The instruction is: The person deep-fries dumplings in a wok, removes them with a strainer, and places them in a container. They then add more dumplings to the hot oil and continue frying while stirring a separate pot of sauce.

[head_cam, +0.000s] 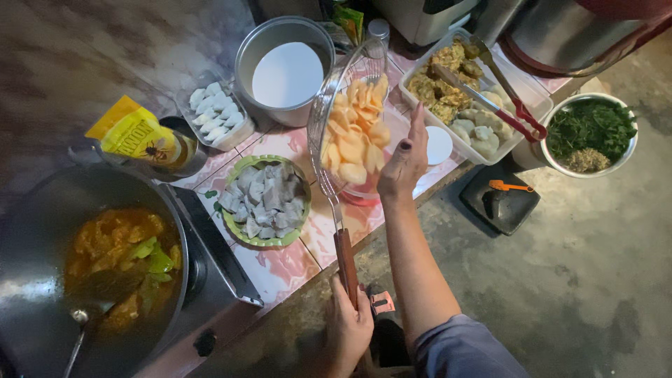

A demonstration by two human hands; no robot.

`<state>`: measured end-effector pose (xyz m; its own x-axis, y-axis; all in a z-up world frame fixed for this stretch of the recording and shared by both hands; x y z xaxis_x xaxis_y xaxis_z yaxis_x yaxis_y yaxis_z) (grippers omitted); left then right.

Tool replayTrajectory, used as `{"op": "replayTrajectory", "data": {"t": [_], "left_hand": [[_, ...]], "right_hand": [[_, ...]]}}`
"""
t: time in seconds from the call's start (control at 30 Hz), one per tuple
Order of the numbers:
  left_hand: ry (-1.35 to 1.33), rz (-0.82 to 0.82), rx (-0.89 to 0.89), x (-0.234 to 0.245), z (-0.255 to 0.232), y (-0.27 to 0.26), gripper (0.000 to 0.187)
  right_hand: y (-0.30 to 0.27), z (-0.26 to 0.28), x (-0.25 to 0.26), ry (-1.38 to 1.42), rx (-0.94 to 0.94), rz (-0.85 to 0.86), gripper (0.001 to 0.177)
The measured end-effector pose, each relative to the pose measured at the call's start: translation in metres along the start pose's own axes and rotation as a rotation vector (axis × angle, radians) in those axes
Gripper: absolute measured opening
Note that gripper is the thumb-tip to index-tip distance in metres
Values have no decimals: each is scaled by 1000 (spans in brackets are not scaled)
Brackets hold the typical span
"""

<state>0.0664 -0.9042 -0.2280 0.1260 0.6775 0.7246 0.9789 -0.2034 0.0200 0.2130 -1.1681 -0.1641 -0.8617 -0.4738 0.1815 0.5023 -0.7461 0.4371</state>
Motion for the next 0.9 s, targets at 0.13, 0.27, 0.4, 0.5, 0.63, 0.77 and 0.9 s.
{"op": "replayTrajectory", "data": {"t": [0.13,0.27,0.4,0.5,0.63,0.77,0.9], "left_hand": [[-134,97,99,-12,23,-7,51],[-173,102,163,-11,37,-10,59],[-138,173,204,-6,41,-7,59],[-112,128,180,4,32,-4,49],[-151,129,114,16,13,-3,45],[-112,121,59,21,0,5,49],[-155,110,45,26,-7,6,49]], "right_hand": [[-3,7,-12,7,23,-17,88],[-9,13,-20,10,7,-31,83],[-16,22,-25,-64,7,-43,78],[-19,25,-26,-98,0,-63,77],[-20,23,-26,-101,-2,-58,77],[-23,19,-26,-60,24,-62,77],[-23,15,-25,-27,1,-87,77]]}}
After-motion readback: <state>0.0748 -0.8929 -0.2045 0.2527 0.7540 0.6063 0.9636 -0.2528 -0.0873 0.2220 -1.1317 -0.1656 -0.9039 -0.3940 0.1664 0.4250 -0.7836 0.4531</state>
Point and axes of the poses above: each hand's wrist, its own y-axis towards the middle knuckle, its own x-axis out of the back of the hand, z = x × y, the point moved 8 cm from there along y, towards the middle knuckle
